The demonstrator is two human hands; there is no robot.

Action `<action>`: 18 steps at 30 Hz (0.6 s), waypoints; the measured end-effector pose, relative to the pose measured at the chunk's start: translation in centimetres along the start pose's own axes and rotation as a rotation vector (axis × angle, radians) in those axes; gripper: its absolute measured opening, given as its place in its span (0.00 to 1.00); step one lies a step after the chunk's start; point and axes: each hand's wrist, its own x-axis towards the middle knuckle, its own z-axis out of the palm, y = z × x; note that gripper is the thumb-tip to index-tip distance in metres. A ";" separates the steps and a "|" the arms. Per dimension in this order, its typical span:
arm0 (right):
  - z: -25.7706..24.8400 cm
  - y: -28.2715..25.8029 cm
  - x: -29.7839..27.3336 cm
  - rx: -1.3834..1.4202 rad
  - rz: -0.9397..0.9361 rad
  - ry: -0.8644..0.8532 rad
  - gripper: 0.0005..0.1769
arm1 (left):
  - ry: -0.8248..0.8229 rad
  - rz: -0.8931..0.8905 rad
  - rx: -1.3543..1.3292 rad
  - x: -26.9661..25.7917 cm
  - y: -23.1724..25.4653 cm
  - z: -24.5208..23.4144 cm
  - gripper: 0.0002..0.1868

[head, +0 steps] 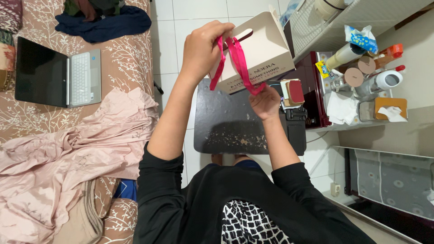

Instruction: The person folds a small white box, places it on a table, wraps it with pink paper, and ties a pink ribbon around it. The person adjusts the ribbon and presents the finished wrapped box.

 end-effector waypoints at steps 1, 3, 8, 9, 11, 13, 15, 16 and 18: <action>0.3 0.0 -0.1 0.006 0.005 0.015 0.14 | -0.002 -0.004 0.006 0.0 0.0 -0.1 0.14; 1.0 0.2 -0.1 0.003 0.014 0.040 0.16 | -0.013 -0.015 0.006 0.1 -0.1 -0.2 0.13; 0.9 0.6 0.0 -0.080 0.034 0.046 0.20 | -0.005 -0.001 -0.014 -0.1 0.1 0.0 0.11; 0.5 0.6 0.0 -0.140 0.029 0.094 0.19 | -0.001 -0.002 -0.014 -0.2 0.2 0.2 0.11; -0.3 0.6 0.0 -0.262 0.019 0.190 0.16 | -0.014 -0.012 0.007 -0.3 0.3 0.6 0.11; -0.8 0.6 -0.1 -0.393 -0.018 0.227 0.13 | -0.045 -0.029 0.049 -0.3 0.3 0.9 0.14; -0.9 0.4 -0.2 -0.484 -0.036 0.273 0.12 | -0.050 -0.026 0.075 -0.4 0.2 1.2 0.13; -0.8 0.4 -0.4 -0.510 -0.035 0.300 0.12 | -0.052 -0.023 0.088 -0.3 0.1 1.3 0.13; -0.3 0.4 -1.1 -0.517 -0.038 0.303 0.11 | -0.044 -0.009 0.095 -0.4 -0.1 1.4 0.14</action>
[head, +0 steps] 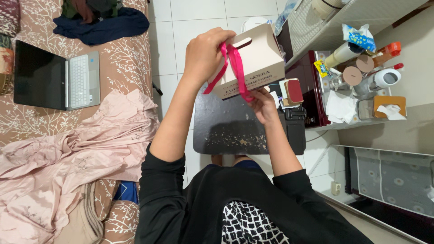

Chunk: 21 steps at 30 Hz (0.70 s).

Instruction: The person folds a small white box, places it on a table, wraps it with pink paper, and ties a pink ribbon around it. The person adjusts the ribbon and presents the finished wrapped box.

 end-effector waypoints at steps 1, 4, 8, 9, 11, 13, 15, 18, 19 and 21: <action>0.1 -0.2 -0.5 0.018 -0.008 -0.023 0.09 | 0.004 0.007 0.003 0.0 -0.2 0.0 0.14; 0.7 -0.8 -2.1 0.140 -0.007 -0.079 0.07 | -0.028 0.031 -0.032 0.0 -0.8 -0.4 0.13; 0.7 -1.6 -3.3 0.422 0.037 -0.106 0.11 | -0.094 0.062 -0.162 -0.7 -1.2 -1.2 0.15; 0.5 -1.5 -3.3 0.392 0.026 -0.051 0.12 | -0.092 0.101 -0.189 -0.9 -1.2 -1.4 0.15; -0.2 -1.4 -3.3 0.330 0.005 0.057 0.16 | -0.081 0.112 -0.238 -1.4 -1.1 -1.7 0.16; -1.3 -0.8 -3.2 0.137 0.038 0.088 0.16 | -0.063 0.050 -0.285 -2.1 -1.0 -1.9 0.18; -2.4 0.4 -3.3 0.024 0.090 0.093 0.17 | 0.006 0.053 -0.353 -2.4 -0.8 -2.2 0.17; -3.9 2.1 -3.8 0.017 0.165 0.097 0.18 | 0.027 0.056 -0.388 -2.8 -0.1 -3.1 0.17; -4.4 2.5 -4.1 0.045 0.171 0.124 0.19 | 0.020 0.055 -0.387 -3.1 0.3 -3.5 0.17; -4.9 3.0 -4.8 0.077 0.180 0.137 0.20 | 0.072 0.237 -0.219 -3.7 1.6 -4.1 0.12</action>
